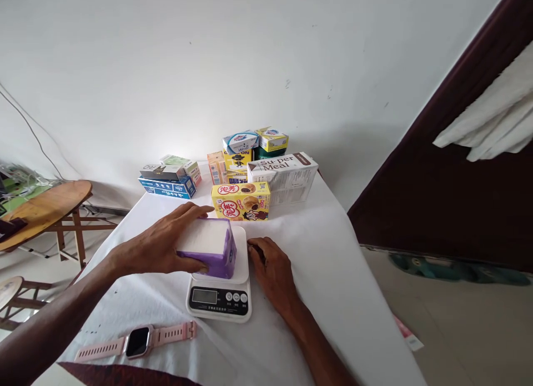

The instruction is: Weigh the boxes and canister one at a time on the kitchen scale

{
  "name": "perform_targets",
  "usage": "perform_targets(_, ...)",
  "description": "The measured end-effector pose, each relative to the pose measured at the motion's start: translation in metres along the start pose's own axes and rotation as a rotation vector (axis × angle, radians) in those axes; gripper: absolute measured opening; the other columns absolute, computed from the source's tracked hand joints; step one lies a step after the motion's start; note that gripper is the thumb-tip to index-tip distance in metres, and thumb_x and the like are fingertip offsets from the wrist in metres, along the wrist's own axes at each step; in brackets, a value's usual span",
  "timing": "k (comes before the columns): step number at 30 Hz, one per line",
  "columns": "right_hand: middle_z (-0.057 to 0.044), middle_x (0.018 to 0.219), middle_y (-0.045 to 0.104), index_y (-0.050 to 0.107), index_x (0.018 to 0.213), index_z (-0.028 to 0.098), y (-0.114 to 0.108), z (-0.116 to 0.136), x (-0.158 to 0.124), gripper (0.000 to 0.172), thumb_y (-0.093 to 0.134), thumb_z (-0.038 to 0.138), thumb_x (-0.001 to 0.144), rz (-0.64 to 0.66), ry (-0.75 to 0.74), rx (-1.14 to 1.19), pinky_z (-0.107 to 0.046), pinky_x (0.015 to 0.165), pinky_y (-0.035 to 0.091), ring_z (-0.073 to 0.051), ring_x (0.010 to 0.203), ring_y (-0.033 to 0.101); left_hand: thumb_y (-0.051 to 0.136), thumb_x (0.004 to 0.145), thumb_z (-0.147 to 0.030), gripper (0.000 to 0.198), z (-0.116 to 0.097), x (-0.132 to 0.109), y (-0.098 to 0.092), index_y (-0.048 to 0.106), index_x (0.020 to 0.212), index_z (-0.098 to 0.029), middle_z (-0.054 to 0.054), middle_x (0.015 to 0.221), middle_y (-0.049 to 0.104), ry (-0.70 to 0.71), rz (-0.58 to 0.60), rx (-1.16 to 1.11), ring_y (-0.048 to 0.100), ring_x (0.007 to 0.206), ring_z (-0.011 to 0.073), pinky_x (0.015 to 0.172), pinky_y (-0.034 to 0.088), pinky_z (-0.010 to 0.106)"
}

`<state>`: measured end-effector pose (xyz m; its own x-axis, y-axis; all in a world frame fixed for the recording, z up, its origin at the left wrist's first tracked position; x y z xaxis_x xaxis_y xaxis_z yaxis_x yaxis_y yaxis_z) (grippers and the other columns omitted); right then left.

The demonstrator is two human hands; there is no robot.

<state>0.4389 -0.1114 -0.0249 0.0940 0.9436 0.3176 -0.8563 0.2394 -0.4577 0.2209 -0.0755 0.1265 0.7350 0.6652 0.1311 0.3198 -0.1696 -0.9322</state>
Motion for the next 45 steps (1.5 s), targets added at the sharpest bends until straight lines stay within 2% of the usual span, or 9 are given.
perform_targets(6, -0.007, 0.103, 0.074, 0.073, 0.101, 0.022, 0.0, 0.001, 0.0, 0.03, 0.047, 0.036, 0.096, -0.002, 0.009, -0.004, -0.036, 0.084, 0.053, -0.023, 0.092, 0.069, 0.081, 0.079, -0.043, 0.064, 0.01, -0.012, -0.002, 0.053, 0.134, -0.027, 0.009, 0.125, 0.067, -0.026, -0.022, -0.006, 0.067, 0.11, 0.0295, 0.093, 0.057, 0.044)
perform_targets(14, -0.007, 0.103, 0.074, 0.071, 0.102, 0.021, 0.0, 0.001, 0.001, 0.03, 0.046, 0.036, 0.096, 0.01, 0.029, -0.045, -0.035, 0.082, 0.053, -0.022, 0.091, 0.069, 0.08, 0.078, -0.044, 0.064, 0.076, -0.009, -0.042, 0.053, 0.132, -0.024, 0.008, 0.123, 0.068, -0.351, -0.382, 0.196, 0.066, 0.108, 0.0316, 0.089, 0.053, 0.043)
perform_targets(18, -0.007, 0.103, 0.074, 0.072, 0.102, 0.022, -0.001, 0.001, 0.001, 0.029, 0.048, 0.038, 0.097, 0.004, 0.03, -0.032, -0.034, 0.082, 0.054, -0.022, 0.092, 0.07, 0.077, 0.08, -0.044, 0.065, 0.094, 0.019, -0.026, 0.05, 0.135, -0.024, 0.011, 0.129, 0.064, -0.429, -0.43, 0.23, 0.063, 0.115, 0.0344, 0.092, 0.052, 0.045)
perform_targets(25, -0.007, 0.103, 0.074, 0.072, 0.104, 0.023, -0.001, -0.002, 0.0, 0.03, 0.048, 0.04, 0.099, 0.015, 0.062, -0.007, -0.034, 0.082, 0.056, -0.023, 0.093, 0.071, 0.075, 0.082, -0.039, 0.065, 0.113, 0.076, 0.014, 0.046, 0.138, -0.02, 0.016, 0.134, 0.059, -0.438, -0.403, 0.2, 0.058, 0.123, 0.0359, 0.095, 0.052, 0.047)
perform_targets(30, -0.008, 0.102, 0.074, 0.073, 0.103, 0.023, -0.003, -0.001, 0.001, 0.029, 0.048, 0.039, 0.099, 0.006, 0.068, -0.011, -0.033, 0.08, 0.056, -0.023, 0.092, 0.071, 0.072, 0.083, -0.034, 0.06, 0.135, 0.106, 0.028, 0.047, 0.135, -0.02, 0.016, 0.132, 0.059, -0.417, -0.411, 0.125, 0.057, 0.123, 0.0358, 0.101, 0.05, 0.049)
perform_targets(35, -0.007, 0.101, 0.073, 0.073, 0.102, 0.023, -0.003, -0.004, 0.001, 0.029, 0.048, 0.039, 0.1, 0.009, 0.081, -0.011, -0.032, 0.078, 0.056, -0.022, 0.089, 0.07, 0.073, 0.083, -0.033, 0.057, 0.143, 0.129, 0.036, 0.049, 0.133, -0.019, 0.016, 0.13, 0.058, -0.362, -0.415, 0.037, 0.058, 0.123, 0.0352, 0.106, 0.047, 0.051)
perform_targets(40, -0.008, 0.101, 0.073, 0.072, 0.104, 0.023, -0.002, -0.004, 0.001, 0.029, 0.047, 0.038, 0.1, 0.018, 0.084, -0.015, -0.033, 0.08, 0.056, -0.022, 0.091, 0.07, 0.072, 0.082, -0.03, 0.067, 0.141, 0.128, 0.04, 0.044, 0.142, -0.019, 0.018, 0.137, 0.051, -0.353, -0.46, -0.006, 0.053, 0.129, 0.0359, 0.108, 0.047, 0.053)
perform_targets(43, -0.008, 0.101, 0.073, 0.071, 0.103, 0.023, -0.003, -0.004, 0.001, 0.028, 0.047, 0.037, 0.1, 0.019, 0.071, -0.005, -0.033, 0.081, 0.056, -0.022, 0.09, 0.07, 0.071, 0.082, -0.028, 0.072, 0.129, 0.105, 0.04, 0.038, 0.146, -0.019, 0.019, 0.143, 0.047, -0.281, -0.52, 0.024, 0.044, 0.138, 0.0357, 0.112, 0.043, 0.054)
perform_targets(45, -0.008, 0.101, 0.073, 0.071, 0.104, 0.023, -0.003, -0.004, 0.002, 0.027, 0.047, 0.035, 0.1, 0.018, 0.067, 0.003, -0.034, 0.083, 0.055, -0.022, 0.091, 0.069, 0.067, 0.086, -0.027, 0.062, 0.118, 0.083, 0.04, 0.041, 0.142, -0.021, 0.017, 0.139, 0.051, -0.229, -0.559, 0.063, 0.047, 0.136, 0.0339, 0.11, 0.045, 0.053)
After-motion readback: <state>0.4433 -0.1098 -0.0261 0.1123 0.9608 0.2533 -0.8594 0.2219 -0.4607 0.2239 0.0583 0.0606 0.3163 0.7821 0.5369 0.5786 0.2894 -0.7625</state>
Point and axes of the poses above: each hand's wrist, its own x-axis towards the middle knuckle, its own y-axis out of the palm, z = x × y, the point moved 3 cm from there along x, towards the middle knuckle
